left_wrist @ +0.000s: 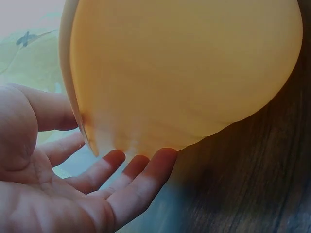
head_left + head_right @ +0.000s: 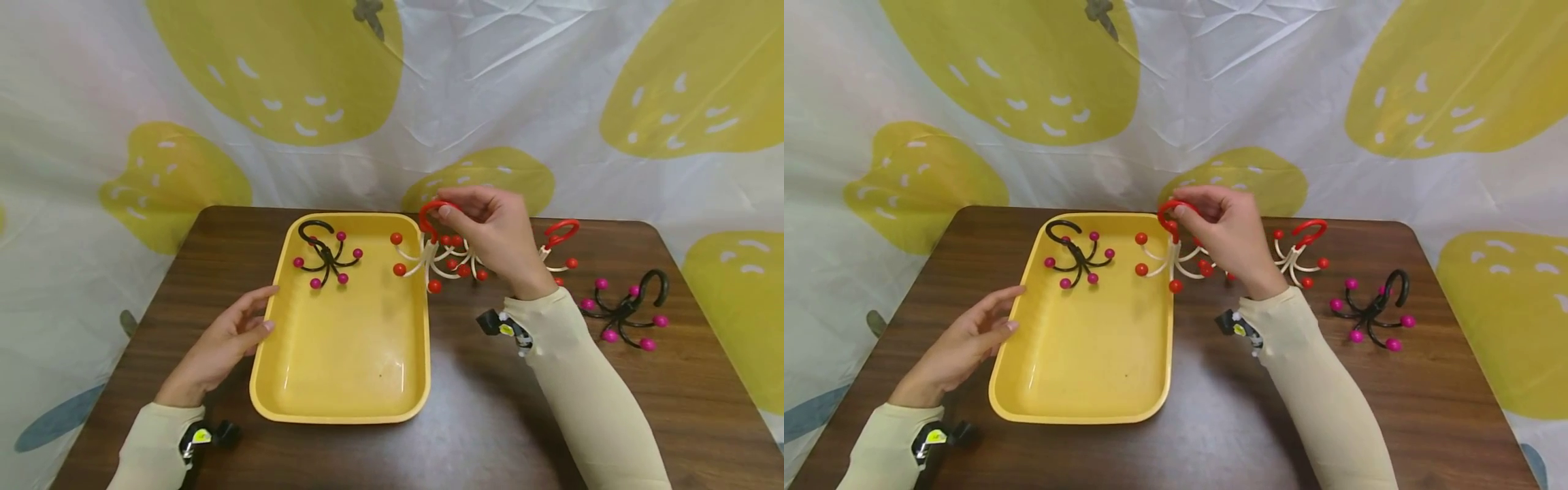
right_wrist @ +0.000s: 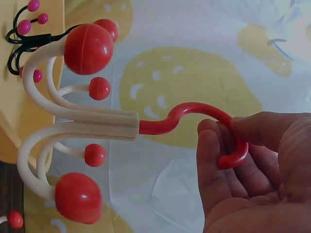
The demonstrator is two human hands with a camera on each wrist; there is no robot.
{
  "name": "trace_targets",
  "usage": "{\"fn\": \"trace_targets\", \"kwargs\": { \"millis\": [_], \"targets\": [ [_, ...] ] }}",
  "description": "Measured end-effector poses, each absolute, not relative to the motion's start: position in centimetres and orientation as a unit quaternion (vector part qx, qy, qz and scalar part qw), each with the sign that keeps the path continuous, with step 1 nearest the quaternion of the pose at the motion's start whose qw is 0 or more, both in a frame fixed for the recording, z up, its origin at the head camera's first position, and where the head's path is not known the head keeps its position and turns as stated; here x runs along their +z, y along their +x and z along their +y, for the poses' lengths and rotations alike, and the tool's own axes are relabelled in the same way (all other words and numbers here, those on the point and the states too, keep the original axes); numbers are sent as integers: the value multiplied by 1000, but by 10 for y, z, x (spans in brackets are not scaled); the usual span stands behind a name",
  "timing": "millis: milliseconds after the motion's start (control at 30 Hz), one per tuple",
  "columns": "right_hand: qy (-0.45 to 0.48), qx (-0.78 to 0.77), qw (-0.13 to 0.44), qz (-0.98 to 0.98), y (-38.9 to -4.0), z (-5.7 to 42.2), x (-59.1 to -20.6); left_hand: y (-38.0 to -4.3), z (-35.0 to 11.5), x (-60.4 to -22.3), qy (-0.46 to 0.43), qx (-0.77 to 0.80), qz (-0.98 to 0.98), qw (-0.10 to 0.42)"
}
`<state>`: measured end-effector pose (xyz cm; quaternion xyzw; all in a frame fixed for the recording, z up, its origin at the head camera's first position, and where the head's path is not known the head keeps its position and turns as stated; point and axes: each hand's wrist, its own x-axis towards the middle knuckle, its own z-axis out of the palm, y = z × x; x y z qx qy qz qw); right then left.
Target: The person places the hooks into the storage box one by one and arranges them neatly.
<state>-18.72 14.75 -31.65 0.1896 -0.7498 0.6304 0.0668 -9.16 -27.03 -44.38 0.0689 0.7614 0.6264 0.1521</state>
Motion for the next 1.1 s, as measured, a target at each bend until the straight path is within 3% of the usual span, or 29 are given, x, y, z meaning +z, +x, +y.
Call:
{"fn": "trace_targets", "kwargs": {
  "millis": [567, 1100],
  "targets": [
    [219, 639, 50, -735, -212, 119, -320, -96, -267, -445, 68, 629, 755, 173],
    [238, 606, 31, -758, -242, 91, -345, -91, -268, -441, 71, 638, 748, 169]
  ]
}}
